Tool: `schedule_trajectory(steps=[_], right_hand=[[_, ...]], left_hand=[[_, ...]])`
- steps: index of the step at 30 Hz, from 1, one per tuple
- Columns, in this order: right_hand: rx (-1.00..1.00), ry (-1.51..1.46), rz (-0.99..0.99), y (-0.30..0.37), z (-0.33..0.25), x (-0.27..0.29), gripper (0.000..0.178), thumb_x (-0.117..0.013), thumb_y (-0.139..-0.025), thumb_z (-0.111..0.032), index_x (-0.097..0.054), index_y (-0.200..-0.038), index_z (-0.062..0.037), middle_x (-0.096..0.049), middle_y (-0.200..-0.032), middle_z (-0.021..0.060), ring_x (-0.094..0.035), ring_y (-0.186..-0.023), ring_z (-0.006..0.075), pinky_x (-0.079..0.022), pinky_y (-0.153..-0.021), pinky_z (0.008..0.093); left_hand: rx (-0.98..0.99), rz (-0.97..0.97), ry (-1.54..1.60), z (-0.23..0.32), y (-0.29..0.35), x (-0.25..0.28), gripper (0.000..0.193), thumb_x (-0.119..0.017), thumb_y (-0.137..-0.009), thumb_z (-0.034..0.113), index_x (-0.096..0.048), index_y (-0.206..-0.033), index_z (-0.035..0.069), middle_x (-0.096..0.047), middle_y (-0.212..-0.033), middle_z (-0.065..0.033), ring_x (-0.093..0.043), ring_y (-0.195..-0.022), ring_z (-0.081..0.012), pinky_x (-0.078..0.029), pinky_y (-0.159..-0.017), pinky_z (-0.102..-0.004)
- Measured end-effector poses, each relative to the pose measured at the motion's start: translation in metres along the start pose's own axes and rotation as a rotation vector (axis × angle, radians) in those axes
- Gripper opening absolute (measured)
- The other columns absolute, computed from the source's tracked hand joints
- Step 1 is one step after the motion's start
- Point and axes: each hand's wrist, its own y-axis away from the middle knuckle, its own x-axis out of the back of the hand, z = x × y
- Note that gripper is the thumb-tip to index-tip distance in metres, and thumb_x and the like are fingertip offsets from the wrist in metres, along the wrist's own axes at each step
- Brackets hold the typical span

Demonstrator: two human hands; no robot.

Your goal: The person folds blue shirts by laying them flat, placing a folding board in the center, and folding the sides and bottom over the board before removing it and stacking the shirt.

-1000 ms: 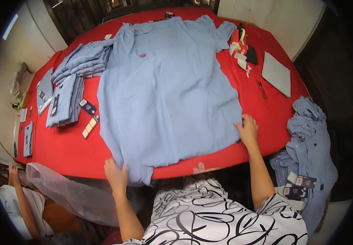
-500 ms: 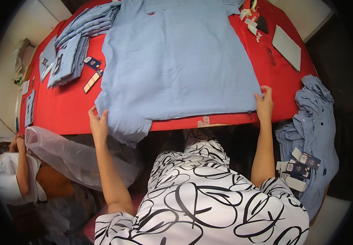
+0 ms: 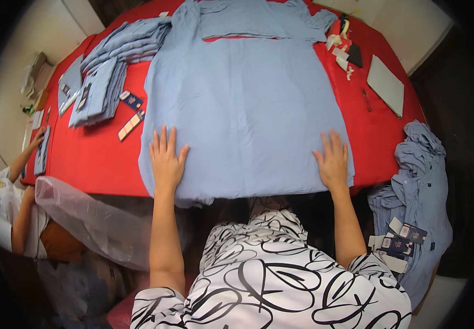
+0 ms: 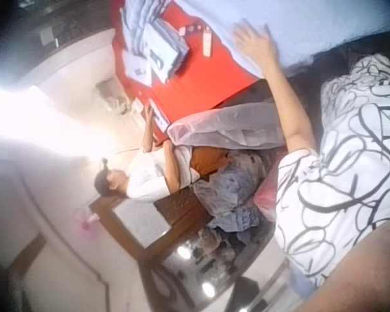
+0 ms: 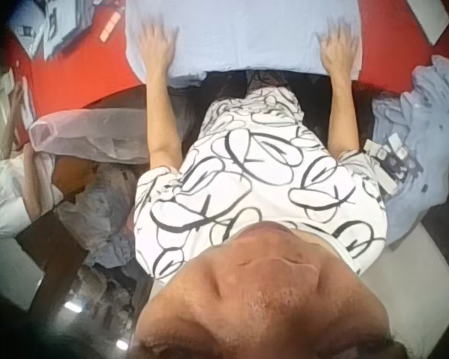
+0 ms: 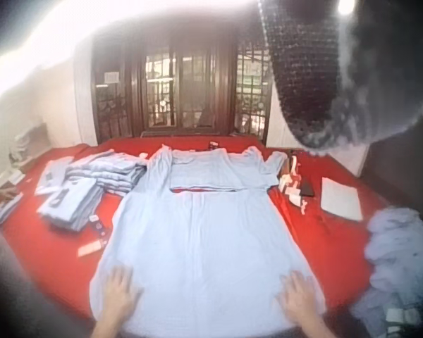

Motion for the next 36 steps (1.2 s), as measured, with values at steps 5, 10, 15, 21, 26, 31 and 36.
schedule_trajectory(steps=[5, 10, 15, 21, 26, 31, 36], right_hand=[[-0.154, 0.112, -0.074, 0.012, 0.023, -0.010, 0.055, -0.057, -0.093, -0.041, -0.050, -0.136, -0.0061, -0.038, -0.148, 0.0211, -0.029, -0.141, 0.0357, -0.021, -0.114, 0.0543], [-0.113, -0.040, -0.084, -0.059, 0.013, -0.011, 0.038, -0.058, -0.090, -0.018, -0.059, -0.125, -0.0037, -0.053, -0.132, 0.0179, -0.044, -0.126, 0.0372, -0.034, -0.106, 0.0493], [0.048, -0.219, -0.001, -0.245, 0.009, -0.089, 0.023, -0.056, -0.089, -0.003, -0.068, -0.108, -0.0015, -0.062, -0.117, 0.0146, -0.053, -0.111, 0.0359, -0.044, -0.094, 0.0397], [-0.223, 0.023, 0.154, -0.356, 0.038, -0.142, 0.024, -0.062, -0.086, -0.012, -0.068, -0.108, -0.0096, -0.064, -0.114, 0.0100, -0.051, -0.113, 0.0324, -0.040, -0.095, 0.0469], [0.138, -0.127, 0.167, -0.312, -0.010, -0.102, 0.016, -0.066, -0.080, -0.011, -0.068, -0.096, -0.0089, -0.061, -0.097, 0.0085, -0.050, -0.101, 0.0305, -0.038, -0.087, 0.0449], [0.462, -0.233, -0.197, -0.179, -0.049, -0.029, 0.013, -0.066, -0.077, -0.009, -0.068, -0.091, -0.0079, -0.060, -0.094, 0.0081, -0.051, -0.100, 0.0290, -0.038, -0.089, 0.0440], [0.391, -0.342, -0.459, -0.146, -0.060, -0.012, 0.015, -0.065, -0.083, -0.013, -0.069, -0.096, -0.0074, -0.062, -0.100, 0.0097, -0.054, -0.105, 0.0293, -0.040, -0.090, 0.0442]], left_hand=[[0.087, -0.065, -0.040, -0.022, 0.004, -0.015, 0.065, -0.055, -0.093, 0.046, -0.043, -0.145, 0.008, -0.034, -0.153, -0.0151, -0.024, -0.144, -0.0334, -0.015, -0.118, -0.0479], [0.050, -0.084, 0.086, 0.011, -0.048, -0.006, 0.056, -0.064, -0.088, 0.032, -0.053, -0.135, 0.004, -0.045, -0.144, -0.0189, -0.035, -0.137, -0.0371, -0.028, -0.112, -0.0480], [-0.304, 0.004, 0.342, 0.109, -0.143, -0.056, 0.054, -0.063, -0.090, 0.035, -0.052, -0.136, 0.007, -0.045, -0.145, -0.0170, -0.036, -0.137, -0.0372, -0.030, -0.113, -0.0459], [-0.370, -0.049, 0.188, 0.159, -0.170, -0.093, 0.064, -0.052, -0.093, 0.051, -0.045, -0.144, 0.014, -0.039, -0.151, -0.0110, -0.028, -0.143, -0.0330, -0.019, -0.117, -0.0504], [-0.317, -0.045, 0.193, 0.152, -0.168, -0.094, 0.060, -0.054, -0.093, 0.047, -0.046, -0.142, 0.013, -0.041, -0.149, -0.0117, -0.031, -0.142, -0.0316, -0.019, -0.117, -0.0496], [-0.184, 0.115, 0.552, 0.144, -0.169, -0.097, 0.042, -0.055, -0.094, 0.022, -0.053, -0.133, 0.009, -0.051, -0.139, -0.0128, -0.044, -0.131, -0.0297, -0.034, -0.110, -0.0419], [-0.064, 0.132, 0.889, 0.135, -0.168, -0.086, 0.030, -0.052, -0.092, 0.004, -0.062, -0.120, 0.005, -0.059, -0.127, -0.0098, -0.056, -0.110, -0.0275, -0.047, -0.092, -0.0361]])
